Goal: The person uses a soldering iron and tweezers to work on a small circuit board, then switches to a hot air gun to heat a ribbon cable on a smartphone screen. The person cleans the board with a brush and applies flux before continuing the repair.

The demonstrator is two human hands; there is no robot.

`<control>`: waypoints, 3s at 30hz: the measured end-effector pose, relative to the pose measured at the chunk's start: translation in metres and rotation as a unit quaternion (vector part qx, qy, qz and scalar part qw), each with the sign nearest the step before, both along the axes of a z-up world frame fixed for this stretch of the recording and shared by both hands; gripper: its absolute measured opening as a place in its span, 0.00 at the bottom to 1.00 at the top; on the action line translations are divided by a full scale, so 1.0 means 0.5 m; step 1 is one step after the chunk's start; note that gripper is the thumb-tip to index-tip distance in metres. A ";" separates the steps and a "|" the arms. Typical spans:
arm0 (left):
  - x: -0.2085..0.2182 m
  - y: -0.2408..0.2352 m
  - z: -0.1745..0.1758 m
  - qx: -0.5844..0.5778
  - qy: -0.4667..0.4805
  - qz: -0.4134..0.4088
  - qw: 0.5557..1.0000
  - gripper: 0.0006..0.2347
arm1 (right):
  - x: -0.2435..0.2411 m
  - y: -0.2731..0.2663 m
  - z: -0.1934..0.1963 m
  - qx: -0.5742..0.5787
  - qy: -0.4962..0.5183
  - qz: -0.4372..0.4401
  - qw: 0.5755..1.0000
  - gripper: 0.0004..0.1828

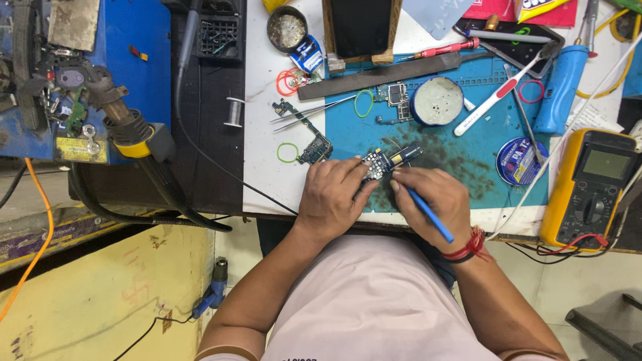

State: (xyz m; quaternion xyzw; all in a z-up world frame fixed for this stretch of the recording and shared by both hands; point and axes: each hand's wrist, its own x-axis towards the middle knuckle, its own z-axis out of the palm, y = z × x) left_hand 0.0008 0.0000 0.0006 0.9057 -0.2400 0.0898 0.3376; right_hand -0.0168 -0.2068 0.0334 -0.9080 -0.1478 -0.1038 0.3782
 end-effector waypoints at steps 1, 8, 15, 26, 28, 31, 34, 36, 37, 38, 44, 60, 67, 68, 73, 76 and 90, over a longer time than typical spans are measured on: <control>-0.001 -0.001 0.000 0.001 0.000 0.001 1.000 0.15 | -0.002 0.002 0.004 -0.014 0.000 -0.001 1.000 0.09; -0.001 -0.001 -0.001 0.015 -0.002 -0.007 1.000 0.15 | -0.007 0.007 -0.010 0.074 0.083 -0.057 0.992 0.10; -0.001 -0.002 -0.001 0.015 -0.008 -0.006 1.000 0.15 | 0.020 0.037 -0.052 0.158 0.063 -0.056 0.984 0.08; -0.002 0.000 -0.006 0.020 0.001 -0.013 1.000 0.15 | 0.027 0.037 -0.058 0.123 0.046 -0.032 0.991 0.07; -0.002 -0.001 -0.006 0.019 0.001 -0.012 1.000 0.15 | 0.027 0.037 -0.057 0.124 0.040 -0.029 0.991 0.07; -0.002 -0.001 -0.007 0.020 0.002 -0.013 1.000 0.15 | 0.027 0.035 -0.055 0.120 0.036 -0.023 0.992 0.07; -0.002 -0.001 -0.007 0.021 0.000 -0.013 1.000 0.15 | 0.028 0.037 -0.054 0.121 0.043 -0.027 0.991 0.07; -0.002 -0.001 -0.007 0.021 -0.002 -0.012 1.000 0.15 | 0.029 0.038 -0.053 0.125 0.045 -0.029 0.991 0.07; -0.002 -0.001 -0.007 0.021 -0.002 -0.011 1.000 0.15 | 0.028 0.038 -0.053 0.127 0.044 -0.027 0.991 0.06; -0.002 -0.001 -0.007 0.020 -0.002 -0.011 1.000 0.15 | 0.028 0.038 -0.052 0.129 0.042 -0.025 0.990 0.06; -0.003 -0.001 -0.007 0.014 0.002 -0.010 1.000 0.15 | 0.027 0.037 -0.052 0.129 0.049 -0.031 0.990 0.07; -0.002 -0.002 -0.005 0.024 0.000 -0.008 1.000 0.15 | 0.028 0.031 -0.058 0.138 0.058 -0.019 0.989 0.07; -0.002 -0.001 -0.007 0.024 0.003 -0.012 1.000 0.15 | 0.027 0.032 -0.057 0.144 0.076 -0.027 0.986 0.07; -0.002 -0.001 -0.007 0.023 0.002 -0.012 1.000 0.15 | 0.027 0.032 -0.057 0.143 0.079 -0.028 0.986 0.08; -0.002 -0.003 -0.006 0.019 -0.002 -0.010 1.000 0.15 | 0.026 0.031 -0.055 0.147 0.070 -0.015 0.987 0.07; -0.002 -0.002 -0.005 0.023 -0.003 -0.008 1.000 0.15 | 0.029 0.033 -0.055 0.142 0.063 -0.017 0.988 0.07; 0.000 -0.006 0.008 0.007 -0.021 -0.004 1.000 0.14 | 0.026 0.033 -0.053 0.159 0.066 -0.043 0.984 0.09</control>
